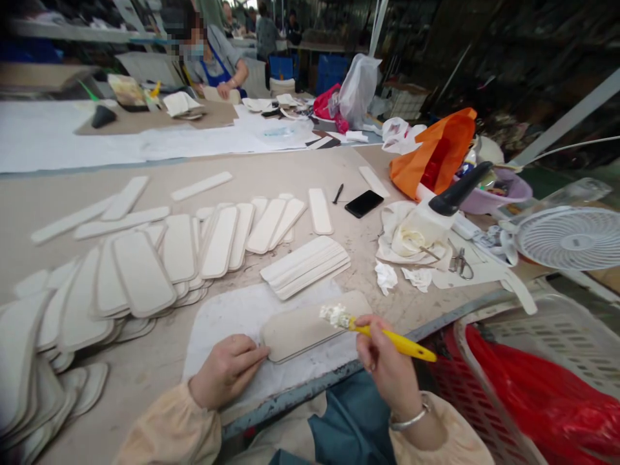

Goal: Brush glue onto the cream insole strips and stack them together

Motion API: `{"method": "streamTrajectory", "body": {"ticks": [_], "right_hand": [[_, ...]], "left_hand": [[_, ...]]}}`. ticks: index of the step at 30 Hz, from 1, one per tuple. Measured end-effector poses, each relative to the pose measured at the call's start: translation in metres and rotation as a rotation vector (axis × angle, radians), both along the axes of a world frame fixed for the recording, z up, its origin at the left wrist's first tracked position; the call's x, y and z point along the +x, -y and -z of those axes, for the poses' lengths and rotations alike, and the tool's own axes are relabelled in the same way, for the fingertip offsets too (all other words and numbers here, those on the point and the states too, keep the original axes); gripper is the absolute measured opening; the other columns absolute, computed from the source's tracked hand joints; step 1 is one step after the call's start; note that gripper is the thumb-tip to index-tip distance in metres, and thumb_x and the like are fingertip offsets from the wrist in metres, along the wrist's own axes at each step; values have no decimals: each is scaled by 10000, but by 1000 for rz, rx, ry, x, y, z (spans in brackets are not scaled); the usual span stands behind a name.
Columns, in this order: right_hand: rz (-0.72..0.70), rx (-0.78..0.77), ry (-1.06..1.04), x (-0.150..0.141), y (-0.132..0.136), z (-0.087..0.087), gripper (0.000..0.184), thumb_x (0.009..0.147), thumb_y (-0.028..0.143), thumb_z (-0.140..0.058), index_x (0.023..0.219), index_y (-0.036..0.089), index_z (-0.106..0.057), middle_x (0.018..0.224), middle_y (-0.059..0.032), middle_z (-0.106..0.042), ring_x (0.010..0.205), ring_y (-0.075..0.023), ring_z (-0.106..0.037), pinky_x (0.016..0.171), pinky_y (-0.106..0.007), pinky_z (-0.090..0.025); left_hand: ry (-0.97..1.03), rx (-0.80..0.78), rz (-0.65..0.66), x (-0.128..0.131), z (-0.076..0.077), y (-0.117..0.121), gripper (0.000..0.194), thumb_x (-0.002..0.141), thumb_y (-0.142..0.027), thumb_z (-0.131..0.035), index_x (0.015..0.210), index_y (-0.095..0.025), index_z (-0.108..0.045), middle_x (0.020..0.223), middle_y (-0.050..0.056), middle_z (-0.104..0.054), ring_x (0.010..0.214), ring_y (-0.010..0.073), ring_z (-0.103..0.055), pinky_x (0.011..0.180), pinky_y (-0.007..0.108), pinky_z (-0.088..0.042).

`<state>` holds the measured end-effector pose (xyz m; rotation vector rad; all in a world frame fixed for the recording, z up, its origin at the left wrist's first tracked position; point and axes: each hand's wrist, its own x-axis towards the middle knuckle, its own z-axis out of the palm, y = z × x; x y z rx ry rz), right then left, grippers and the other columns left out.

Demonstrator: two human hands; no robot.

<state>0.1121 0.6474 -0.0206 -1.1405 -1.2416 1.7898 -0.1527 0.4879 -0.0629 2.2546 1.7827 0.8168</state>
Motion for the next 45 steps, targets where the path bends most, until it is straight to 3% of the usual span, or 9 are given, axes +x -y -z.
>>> {"method": "streamTrajectory", "body": {"ticks": [6,13,20,35,40,45], "right_hand": [[-251,27,79,-47,34,14,372,879,571,-468,949,218,-564,447,66,-389,400,-100,-304,416,-235,-227],[-437,77,138,-65,45,22,368,913,520,-439,959,177,-567,459,78,-409,419,-80,-340,432,-212,-259],[-370,122,216,-57,32,28,342,921,490,-437,966,174,-559,464,82,-414,419,-79,-351,431,-211,-268],[47,308,433,15,-55,30,388,853,560,-480,904,186,-568,460,66,-402,424,-132,-383,440,-263,-283],[58,284,359,9,-37,20,370,865,540,-488,954,185,-542,470,78,-381,415,-110,-336,420,-244,-256],[-231,162,189,-21,15,14,336,905,485,-466,995,172,-550,456,84,-377,408,-91,-319,417,-226,-244]], "left_hand": [[-63,-29,31,0,9,0,298,885,-164,-445,1112,-189,-636,744,57,-585,691,178,-542,623,304,-439],[-106,-13,39,0,11,-1,300,883,-173,-441,1120,-195,-624,696,36,-568,636,171,-528,589,297,-426],[-94,-18,43,-1,13,-2,308,887,-163,-448,1138,-206,-620,673,25,-561,631,175,-533,588,303,-436],[-66,16,64,-4,20,-1,328,894,-138,-459,1189,-211,-582,726,28,-590,667,162,-564,602,278,-454],[-57,24,52,-2,18,-2,278,888,-147,-481,1128,-194,-613,732,35,-596,672,166,-562,601,286,-451],[-44,42,46,-1,17,-2,226,878,-152,-513,1063,-190,-636,697,28,-585,656,167,-546,597,296,-432]]}}
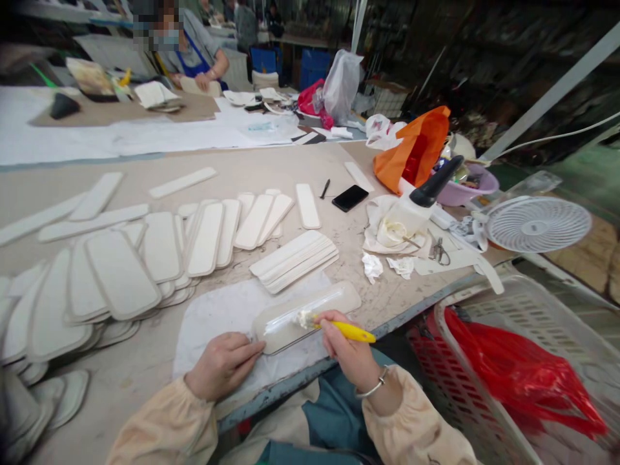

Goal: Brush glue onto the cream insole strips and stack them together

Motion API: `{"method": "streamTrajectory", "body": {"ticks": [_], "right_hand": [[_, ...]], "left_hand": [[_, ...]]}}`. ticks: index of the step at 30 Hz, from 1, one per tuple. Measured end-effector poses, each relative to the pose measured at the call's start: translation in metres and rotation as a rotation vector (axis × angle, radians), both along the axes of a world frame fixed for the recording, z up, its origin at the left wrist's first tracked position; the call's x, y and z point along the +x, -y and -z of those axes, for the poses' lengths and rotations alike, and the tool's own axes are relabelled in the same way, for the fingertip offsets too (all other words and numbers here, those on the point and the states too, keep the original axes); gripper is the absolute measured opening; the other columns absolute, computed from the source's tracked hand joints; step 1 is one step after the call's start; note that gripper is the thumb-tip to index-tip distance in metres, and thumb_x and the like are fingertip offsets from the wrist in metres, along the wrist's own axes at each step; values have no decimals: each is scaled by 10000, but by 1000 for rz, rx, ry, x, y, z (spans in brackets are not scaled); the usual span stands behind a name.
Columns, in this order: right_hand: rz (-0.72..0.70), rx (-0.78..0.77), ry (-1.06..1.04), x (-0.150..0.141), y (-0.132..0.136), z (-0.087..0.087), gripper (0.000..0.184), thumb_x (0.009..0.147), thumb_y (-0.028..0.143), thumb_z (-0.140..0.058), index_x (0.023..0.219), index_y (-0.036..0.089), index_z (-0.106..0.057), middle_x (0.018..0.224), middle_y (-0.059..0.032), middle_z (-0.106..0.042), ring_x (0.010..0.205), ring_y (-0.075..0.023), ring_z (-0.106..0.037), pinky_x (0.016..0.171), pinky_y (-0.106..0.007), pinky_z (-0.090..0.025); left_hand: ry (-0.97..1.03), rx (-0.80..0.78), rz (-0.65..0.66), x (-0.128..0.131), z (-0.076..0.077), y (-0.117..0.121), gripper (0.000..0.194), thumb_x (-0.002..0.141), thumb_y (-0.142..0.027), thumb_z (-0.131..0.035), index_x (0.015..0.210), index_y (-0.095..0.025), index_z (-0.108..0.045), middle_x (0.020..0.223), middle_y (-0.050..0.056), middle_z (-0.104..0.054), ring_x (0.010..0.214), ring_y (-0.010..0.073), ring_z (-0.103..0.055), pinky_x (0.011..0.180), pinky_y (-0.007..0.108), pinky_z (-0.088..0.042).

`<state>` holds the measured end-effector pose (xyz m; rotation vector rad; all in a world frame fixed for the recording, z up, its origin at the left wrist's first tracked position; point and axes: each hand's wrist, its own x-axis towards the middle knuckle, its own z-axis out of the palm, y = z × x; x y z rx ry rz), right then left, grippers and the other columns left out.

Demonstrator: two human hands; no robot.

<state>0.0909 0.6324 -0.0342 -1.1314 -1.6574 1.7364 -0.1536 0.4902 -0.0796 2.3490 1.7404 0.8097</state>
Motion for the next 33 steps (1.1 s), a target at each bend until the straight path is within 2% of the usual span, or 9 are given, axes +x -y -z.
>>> {"method": "streamTrajectory", "body": {"ticks": [4,8,14,23,27,30,33], "right_hand": [[-221,-48,-10,-22,26,4,317,926,453,-451,962,166,-582,458,77,-401,419,-84,-356,437,-217,-280],[-268,-32,18,-28,28,9,298,929,429,-453,936,170,-600,467,70,-419,432,-88,-389,449,-217,-306],[-131,-5,63,-6,6,11,318,906,458,-464,931,172,-602,475,72,-389,435,-97,-357,445,-229,-290],[110,99,176,43,-48,12,320,875,484,-473,900,186,-586,464,74,-370,427,-117,-356,441,-249,-278],[186,198,204,60,-69,18,303,874,471,-492,918,186,-585,477,65,-406,440,-124,-382,450,-256,-290],[235,247,200,63,-71,16,306,869,469,-516,928,178,-589,490,62,-412,448,-123,-388,451,-255,-293],[206,194,125,52,-53,9,308,887,464,-501,944,173,-588,486,69,-388,436,-110,-357,439,-247,-269]], "left_hand": [[-10,-13,-6,0,-1,-1,237,882,-153,-507,1079,-194,-633,696,27,-587,650,164,-541,595,293,-424],[-11,-23,-3,1,-2,-2,252,890,-163,-489,1090,-205,-637,711,31,-598,659,162,-550,602,290,-432],[-23,-60,0,1,-4,-3,267,901,-172,-462,1094,-206,-643,719,37,-603,679,159,-565,620,287,-453],[-23,-69,21,-2,-1,-4,284,908,-167,-463,1149,-212,-608,762,37,-617,711,167,-583,636,289,-477],[-41,-45,24,-4,2,-4,300,910,-173,-461,1176,-212,-595,770,41,-617,714,169,-584,633,287,-477],[-38,-47,30,-4,3,-3,303,909,-173,-462,1178,-214,-596,770,40,-615,714,166,-584,635,283,-477],[-31,-46,31,-4,1,-4,301,908,-171,-462,1171,-212,-603,763,40,-612,707,162,-583,630,277,-477]]}}
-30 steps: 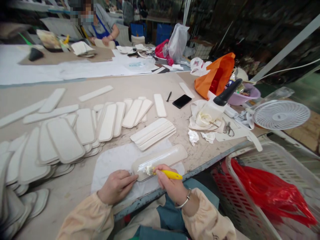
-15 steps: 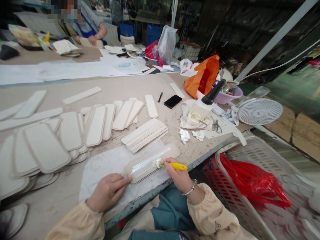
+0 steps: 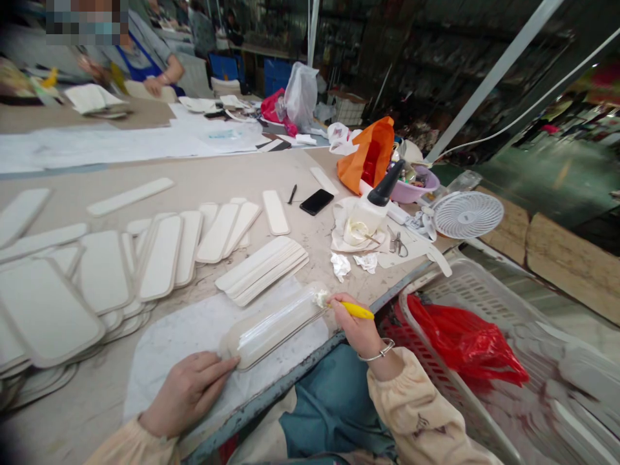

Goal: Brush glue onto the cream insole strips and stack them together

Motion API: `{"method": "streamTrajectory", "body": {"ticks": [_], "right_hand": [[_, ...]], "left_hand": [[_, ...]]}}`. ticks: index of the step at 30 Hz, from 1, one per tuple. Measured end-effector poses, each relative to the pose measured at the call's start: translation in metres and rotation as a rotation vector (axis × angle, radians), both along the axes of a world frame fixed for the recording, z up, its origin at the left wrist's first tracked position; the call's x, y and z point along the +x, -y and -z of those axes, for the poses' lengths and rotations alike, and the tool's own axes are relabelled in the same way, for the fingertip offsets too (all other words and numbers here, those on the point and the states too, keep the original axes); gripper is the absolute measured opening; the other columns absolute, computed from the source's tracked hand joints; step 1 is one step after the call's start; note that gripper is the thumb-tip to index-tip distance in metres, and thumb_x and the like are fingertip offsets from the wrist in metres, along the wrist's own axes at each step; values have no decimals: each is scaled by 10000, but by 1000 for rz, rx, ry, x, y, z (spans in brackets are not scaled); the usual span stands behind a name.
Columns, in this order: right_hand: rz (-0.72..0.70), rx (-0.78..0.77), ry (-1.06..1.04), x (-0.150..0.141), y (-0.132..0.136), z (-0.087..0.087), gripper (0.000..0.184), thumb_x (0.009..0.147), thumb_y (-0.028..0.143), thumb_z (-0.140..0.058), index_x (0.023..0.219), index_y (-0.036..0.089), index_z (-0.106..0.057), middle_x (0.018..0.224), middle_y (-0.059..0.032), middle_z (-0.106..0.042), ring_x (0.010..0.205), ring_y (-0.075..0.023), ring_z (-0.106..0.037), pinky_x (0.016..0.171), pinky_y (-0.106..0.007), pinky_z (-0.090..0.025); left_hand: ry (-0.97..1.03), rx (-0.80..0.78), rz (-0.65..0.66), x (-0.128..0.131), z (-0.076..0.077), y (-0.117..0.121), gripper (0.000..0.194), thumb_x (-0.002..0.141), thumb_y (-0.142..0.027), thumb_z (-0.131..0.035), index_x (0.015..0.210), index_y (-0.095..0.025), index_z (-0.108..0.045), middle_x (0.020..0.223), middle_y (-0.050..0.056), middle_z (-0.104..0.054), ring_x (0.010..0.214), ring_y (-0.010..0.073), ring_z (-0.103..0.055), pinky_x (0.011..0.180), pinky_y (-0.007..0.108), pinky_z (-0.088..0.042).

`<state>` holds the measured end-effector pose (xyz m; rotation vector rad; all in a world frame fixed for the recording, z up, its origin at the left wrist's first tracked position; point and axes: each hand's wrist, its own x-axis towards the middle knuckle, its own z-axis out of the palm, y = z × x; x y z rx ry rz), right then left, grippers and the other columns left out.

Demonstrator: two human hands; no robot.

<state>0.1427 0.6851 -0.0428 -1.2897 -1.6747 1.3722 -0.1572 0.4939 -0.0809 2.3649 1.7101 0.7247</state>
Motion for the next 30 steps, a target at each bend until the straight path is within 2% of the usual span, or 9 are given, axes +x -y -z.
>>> {"method": "streamTrajectory", "body": {"ticks": [5,7,10,12,14,18,23,27,30], "right_hand": [[-268,-103,-20,-26,31,-3,282,903,429,-479,926,179,-607,499,59,-419,456,-108,-390,469,-242,-313],[-242,-67,28,-25,28,-1,275,895,422,-481,904,184,-617,508,52,-419,467,-114,-396,470,-245,-317],[-56,8,70,-15,14,-2,275,871,433,-498,892,186,-617,514,48,-402,467,-119,-378,451,-250,-296],[27,-11,49,-13,11,-5,284,855,449,-518,905,183,-606,514,52,-396,461,-118,-363,438,-249,-277],[0,-100,-11,-22,18,-9,307,853,469,-518,927,180,-591,499,62,-382,443,-110,-338,422,-245,-252],[-220,-268,-96,-61,53,-12,328,883,481,-478,950,177,-581,489,71,-392,425,-94,-331,418,-230,-250],[-349,-240,-89,-100,75,-9,301,898,440,-459,927,174,-597,492,67,-430,461,-94,-397,471,-219,-319],[-369,-234,-54,-94,66,-5,288,892,426,-463,910,177,-607,486,67,-433,457,-98,-405,474,-222,-329],[-242,-188,-28,-77,57,0,288,891,436,-469,905,184,-609,489,62,-432,460,-108,-407,466,-229,-325]], "left_hand": [[-2,1,-7,1,-4,-1,289,906,-181,-464,1149,-210,-618,763,43,-617,699,160,-585,628,277,-484],[-3,0,-12,2,-5,-1,286,905,-180,-465,1142,-209,-624,768,46,-620,709,161,-588,632,278,-486],[3,-10,-18,3,-6,-1,283,901,-170,-463,1116,-212,-642,738,41,-607,692,156,-580,621,277,-476],[3,-16,-13,4,-8,-2,290,897,-163,-456,1108,-217,-648,711,34,-592,671,150,-567,613,276,-464],[-5,-20,-11,4,-9,-2,296,894,-163,-454,1111,-219,-647,695,31,-579,659,149,-554,608,278,-452],[-21,-40,-14,5,-8,-2,286,891,-170,-462,1108,-211,-644,690,32,-573,652,153,-538,604,286,-434],[-16,-34,-15,6,-9,-2,278,892,-169,-462,1091,-209,-652,690,31,-566,644,147,-533,599,281,-430],[-20,-35,-25,5,-8,-2,279,892,-174,-460,1084,-217,-658,690,31,-564,654,148,-539,604,277,-439],[-26,-43,-24,4,-6,-1,286,893,-176,-462,1100,-220,-654,707,37,-577,669,155,-547,614,284,-450]]}}
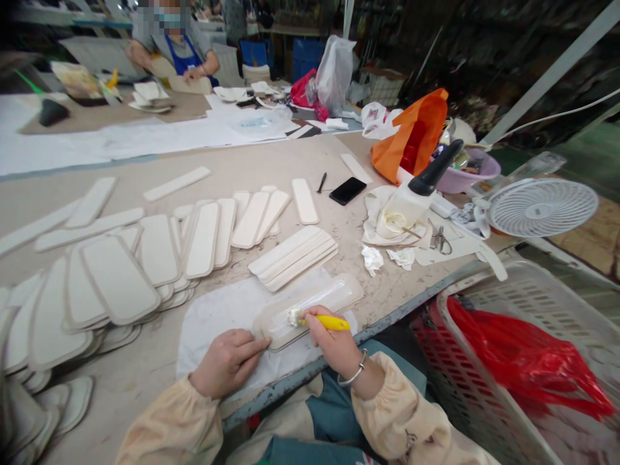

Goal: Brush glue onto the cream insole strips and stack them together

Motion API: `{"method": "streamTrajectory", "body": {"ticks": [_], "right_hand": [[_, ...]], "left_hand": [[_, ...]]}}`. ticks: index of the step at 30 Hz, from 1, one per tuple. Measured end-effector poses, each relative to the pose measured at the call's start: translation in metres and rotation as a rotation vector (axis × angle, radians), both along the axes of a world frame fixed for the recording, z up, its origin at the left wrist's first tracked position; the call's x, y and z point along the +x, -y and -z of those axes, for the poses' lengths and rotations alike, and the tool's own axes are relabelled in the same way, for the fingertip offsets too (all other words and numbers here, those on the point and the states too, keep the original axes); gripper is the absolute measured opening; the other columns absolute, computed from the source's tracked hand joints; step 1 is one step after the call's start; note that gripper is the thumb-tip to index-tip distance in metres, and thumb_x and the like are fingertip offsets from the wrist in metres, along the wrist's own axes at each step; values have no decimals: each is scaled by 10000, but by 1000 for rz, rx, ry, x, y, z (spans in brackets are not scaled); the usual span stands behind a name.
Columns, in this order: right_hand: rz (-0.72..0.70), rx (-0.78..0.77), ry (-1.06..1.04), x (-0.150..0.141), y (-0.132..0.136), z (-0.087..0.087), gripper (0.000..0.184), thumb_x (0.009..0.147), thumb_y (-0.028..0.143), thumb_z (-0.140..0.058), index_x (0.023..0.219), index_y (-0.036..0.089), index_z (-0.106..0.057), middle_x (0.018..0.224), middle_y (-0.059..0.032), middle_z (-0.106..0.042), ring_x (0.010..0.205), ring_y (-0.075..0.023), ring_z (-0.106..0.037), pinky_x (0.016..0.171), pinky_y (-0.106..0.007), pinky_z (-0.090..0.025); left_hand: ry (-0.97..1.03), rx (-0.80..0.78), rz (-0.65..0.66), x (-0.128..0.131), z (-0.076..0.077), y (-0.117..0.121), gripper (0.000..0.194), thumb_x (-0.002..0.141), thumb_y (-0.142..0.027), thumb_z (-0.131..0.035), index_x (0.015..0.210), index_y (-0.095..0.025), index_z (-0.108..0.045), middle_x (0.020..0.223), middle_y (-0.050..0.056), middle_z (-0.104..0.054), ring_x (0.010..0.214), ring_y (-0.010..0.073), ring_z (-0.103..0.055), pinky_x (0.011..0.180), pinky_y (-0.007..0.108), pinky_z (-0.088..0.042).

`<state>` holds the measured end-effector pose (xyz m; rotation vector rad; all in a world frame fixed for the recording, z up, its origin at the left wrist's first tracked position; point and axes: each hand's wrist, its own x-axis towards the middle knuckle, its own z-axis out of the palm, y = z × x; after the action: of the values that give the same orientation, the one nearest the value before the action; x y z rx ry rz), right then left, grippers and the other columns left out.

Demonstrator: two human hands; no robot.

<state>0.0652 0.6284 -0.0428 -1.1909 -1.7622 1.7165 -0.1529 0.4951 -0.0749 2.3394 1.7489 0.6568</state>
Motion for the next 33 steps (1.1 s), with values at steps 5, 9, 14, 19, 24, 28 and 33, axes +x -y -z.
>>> {"method": "streamTrajectory", "body": {"ticks": [5,9,14,19,24,28,33], "right_hand": [[68,-25,-54,12,3,2,290,905,446,-464,930,195,-607,493,64,-418,458,-108,-397,461,-229,-320],[-93,-70,-91,4,13,1,240,903,384,-469,899,197,-620,490,62,-442,457,-103,-414,474,-224,-335],[-9,8,-16,22,-7,2,237,885,367,-467,861,194,-627,494,62,-424,461,-104,-405,479,-225,-328],[168,87,57,61,-52,3,267,861,413,-471,842,191,-616,479,65,-407,450,-114,-386,472,-236,-312],[283,181,76,84,-80,5,266,843,434,-489,828,193,-599,476,64,-391,448,-121,-372,464,-246,-283],[358,206,-1,84,-82,7,271,854,444,-483,860,193,-586,495,64,-384,451,-120,-363,461,-249,-275],[292,192,-15,77,-82,12,266,876,423,-453,883,196,-593,499,59,-408,471,-127,-400,492,-250,-316]], "left_hand": [[8,2,4,-1,2,0,285,899,-175,-469,1124,-220,-638,716,37,-585,682,164,-554,617,290,-449],[12,9,12,-2,2,0,285,901,-176,-474,1138,-219,-624,725,36,-589,674,164,-560,603,281,-450],[7,46,35,-3,2,-2,280,902,-176,-468,1133,-212,-623,725,34,-588,656,160,-560,590,271,-457],[11,73,46,-3,0,-3,294,908,-170,-461,1155,-221,-612,713,30,-585,633,155,-552,568,261,-449],[-3,59,68,-4,1,-3,297,913,-186,-472,1179,-221,-600,722,29,-591,644,152,-573,579,256,-467],[-14,67,68,-6,3,-3,291,910,-186,-488,1178,-218,-600,733,28,-594,654,149,-584,589,255,-481],[-9,69,73,-5,2,-4,291,911,-194,-491,1181,-214,-597,731,32,-598,641,147,-586,578,251,-487]]}}
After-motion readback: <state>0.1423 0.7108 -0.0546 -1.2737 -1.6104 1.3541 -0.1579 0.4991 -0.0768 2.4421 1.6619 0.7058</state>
